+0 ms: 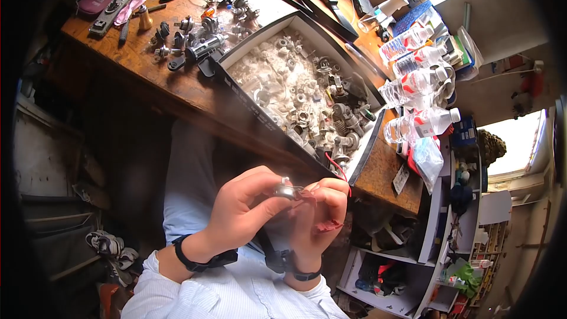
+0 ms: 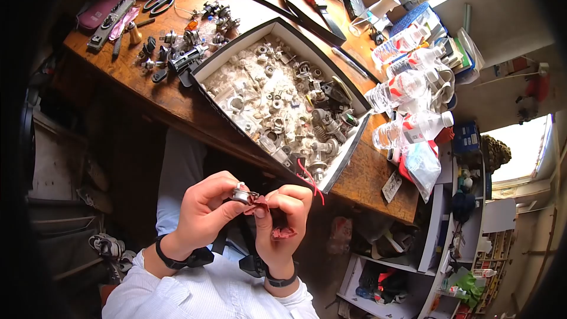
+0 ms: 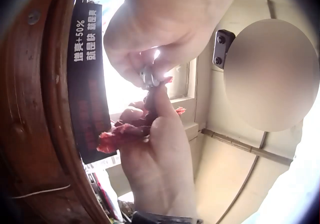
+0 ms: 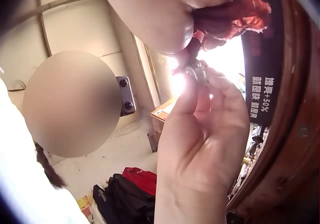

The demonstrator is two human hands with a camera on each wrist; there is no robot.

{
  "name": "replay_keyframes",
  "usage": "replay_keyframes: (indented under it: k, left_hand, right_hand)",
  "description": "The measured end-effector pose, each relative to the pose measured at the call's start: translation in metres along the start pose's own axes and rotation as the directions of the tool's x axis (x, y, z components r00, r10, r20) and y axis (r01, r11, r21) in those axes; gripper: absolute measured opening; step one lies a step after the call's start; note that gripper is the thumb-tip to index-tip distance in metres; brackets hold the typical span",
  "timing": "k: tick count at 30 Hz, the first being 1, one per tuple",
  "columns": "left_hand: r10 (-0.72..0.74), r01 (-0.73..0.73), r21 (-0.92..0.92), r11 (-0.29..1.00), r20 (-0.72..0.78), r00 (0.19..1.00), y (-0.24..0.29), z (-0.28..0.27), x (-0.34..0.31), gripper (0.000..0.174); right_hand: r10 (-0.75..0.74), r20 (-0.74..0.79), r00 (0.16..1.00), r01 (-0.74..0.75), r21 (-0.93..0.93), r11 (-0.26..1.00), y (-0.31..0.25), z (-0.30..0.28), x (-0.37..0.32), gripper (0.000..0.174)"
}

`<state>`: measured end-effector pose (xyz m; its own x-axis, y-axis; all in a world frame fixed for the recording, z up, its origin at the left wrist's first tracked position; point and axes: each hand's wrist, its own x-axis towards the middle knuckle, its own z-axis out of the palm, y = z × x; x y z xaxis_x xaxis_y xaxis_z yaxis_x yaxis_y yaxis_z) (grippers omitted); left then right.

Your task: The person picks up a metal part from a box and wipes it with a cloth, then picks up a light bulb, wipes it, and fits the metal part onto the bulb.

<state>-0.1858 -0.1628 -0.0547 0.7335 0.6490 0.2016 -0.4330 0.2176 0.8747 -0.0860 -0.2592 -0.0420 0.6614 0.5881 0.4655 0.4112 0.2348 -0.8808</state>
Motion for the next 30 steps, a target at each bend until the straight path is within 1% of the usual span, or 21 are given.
replay_keyframes:
  k: [1, 2, 3, 4, 6, 8, 9, 10, 11, 12, 14, 15, 19, 21, 22, 24, 25, 26, 28, 29, 30]
  left_hand:
    - [0.001, -0.001, 0.0, 1.0, -0.001, 1.0, 0.003, -0.001, 0.001, 0.02]
    - [0.044, -0.051, 0.208, 0.977, 0.037, 0.998, 0.01, -0.002, 0.002, 0.019]
    - [0.077, -0.105, 0.404, 0.909, 0.084, 0.993, 0.014, -0.003, 0.003, 0.018]
    - [0.077, -0.104, 0.404, 0.909, 0.085, 0.993, 0.015, -0.003, 0.005, 0.018]
    - [0.212, -0.256, 0.497, 0.829, 0.143, 0.967, 0.017, -0.003, 0.009, 0.02]
    - [0.2, -0.258, 0.513, 0.819, 0.166, 0.966, 0.02, -0.006, 0.01, 0.021]
    - [0.187, -0.26, 0.529, 0.808, 0.187, 0.964, 0.02, -0.008, 0.01, 0.022]
    - [0.188, -0.258, 0.531, 0.807, 0.183, 0.965, 0.02, -0.009, 0.01, 0.022]
    - [0.196, -0.265, 0.517, 0.814, 0.185, 0.963, 0.019, -0.009, 0.009, 0.021]
    - [0.203, -0.272, 0.502, 0.821, 0.189, 0.961, 0.018, -0.009, 0.009, 0.021]
    - [0.209, -0.279, 0.488, 0.827, 0.195, 0.958, 0.02, -0.009, 0.008, 0.02]
    - [0.216, -0.288, 0.472, 0.833, 0.202, 0.955, 0.021, -0.008, 0.007, 0.02]
    - [0.129, -0.19, 0.381, 0.905, 0.179, 0.975, 0.016, -0.012, 0.003, 0.019]
    - [0.145, -0.174, 0.277, 0.945, 0.123, 0.982, 0.008, -0.013, 0.001, 0.016]
    - [0.145, -0.174, 0.278, 0.945, 0.121, 0.982, 0.01, -0.011, 0.001, 0.016]
    - [0.075, -0.076, 0.013, 0.997, 0.106, 0.992, 0.021, -0.008, 0.0, 0.017]
    - [-0.007, 0.004, 0.026, 1.0, 0.137, 0.991, 0.026, -0.011, 0.002, 0.022]
    - [-0.001, -0.003, 0.028, 1.0, 0.125, 0.992, 0.025, -0.009, 0.003, 0.022]
    - [-0.101, 0.104, -0.321, 0.942, 0.027, 0.995, 0.022, -0.003, 0.006, 0.026]
    - [-0.083, 0.093, -0.278, 0.956, 0.049, 0.995, 0.02, -0.005, 0.006, 0.027]
    - [-0.089, 0.103, -0.279, 0.955, 0.061, 0.994, 0.02, -0.005, 0.006, 0.027]
  right_hand:
    - [-0.052, -0.016, 0.999, 0.051, -0.083, 0.995, 0.0, -0.002, 0.002, 0.017]
    - [-0.052, -0.015, 0.999, 0.05, -0.082, 0.995, -0.002, -0.004, 0.004, 0.017]
    - [-0.073, -0.001, 0.997, 0.072, -0.164, 0.984, -0.006, -0.005, 0.006, 0.017]
    - [-0.093, 0.015, 0.996, 0.094, -0.244, 0.965, -0.01, -0.005, 0.008, 0.016]
    - [-0.083, 0.02, 0.996, 0.085, -0.267, 0.96, -0.015, -0.006, 0.011, 0.017]
    - [-0.095, 0.118, 0.988, 0.128, -0.319, 0.939, -0.014, -0.009, 0.013, 0.018]
    - [-0.095, 0.12, 0.988, 0.129, -0.318, 0.939, -0.012, -0.006, 0.012, 0.018]
    - [-0.042, 0.055, 0.998, 0.05, -0.152, 0.987, -0.01, -0.002, 0.01, 0.018]
    - [0.023, 0.0, 1.0, -0.023, 0.023, 0.999, -0.009, 0.002, 0.009, 0.019]
    - [0.025, 0.002, 1.0, -0.025, 0.024, 0.999, -0.012, 0.0, 0.01, 0.019]
    - [0.28, 0.146, 0.949, -0.299, 0.136, 0.944, -0.025, -0.007, 0.015, 0.018]
    - [0.273, 0.209, 0.939, -0.299, 0.103, 0.949, -0.023, -0.011, 0.015, 0.015]
    - [0.259, 0.154, 0.954, -0.28, 0.135, 0.951, -0.026, -0.007, 0.013, 0.01]
    - [0.151, 0.122, 0.981, -0.147, -0.045, 0.988, -0.021, -0.009, 0.011, 0.008]
    - [0.152, 0.124, 0.981, -0.147, -0.044, 0.988, -0.017, -0.008, 0.011, 0.008]
    - [0.301, 0.098, 0.948, -0.303, 0.002, 0.953, -0.005, -0.004, 0.009, 0.009]
    - [0.239, 0.096, 0.966, -0.24, 0.004, 0.971, -0.001, -0.003, 0.007, 0.01]
    - [0.307, 0.03, 0.951, -0.308, 0.142, 0.941, -0.007, -0.004, 0.002, 0.01]
    - [0.315, 0.033, 0.948, -0.314, 0.233, 0.92, -0.016, -0.004, 0.007, 0.011]
    - [0.234, -0.02, 0.972, -0.224, 0.224, 0.949, -0.016, -0.001, 0.01, 0.014]
    - [0.235, -0.033, 0.971, -0.222, 0.221, 0.949, -0.016, -0.003, 0.012, 0.014]
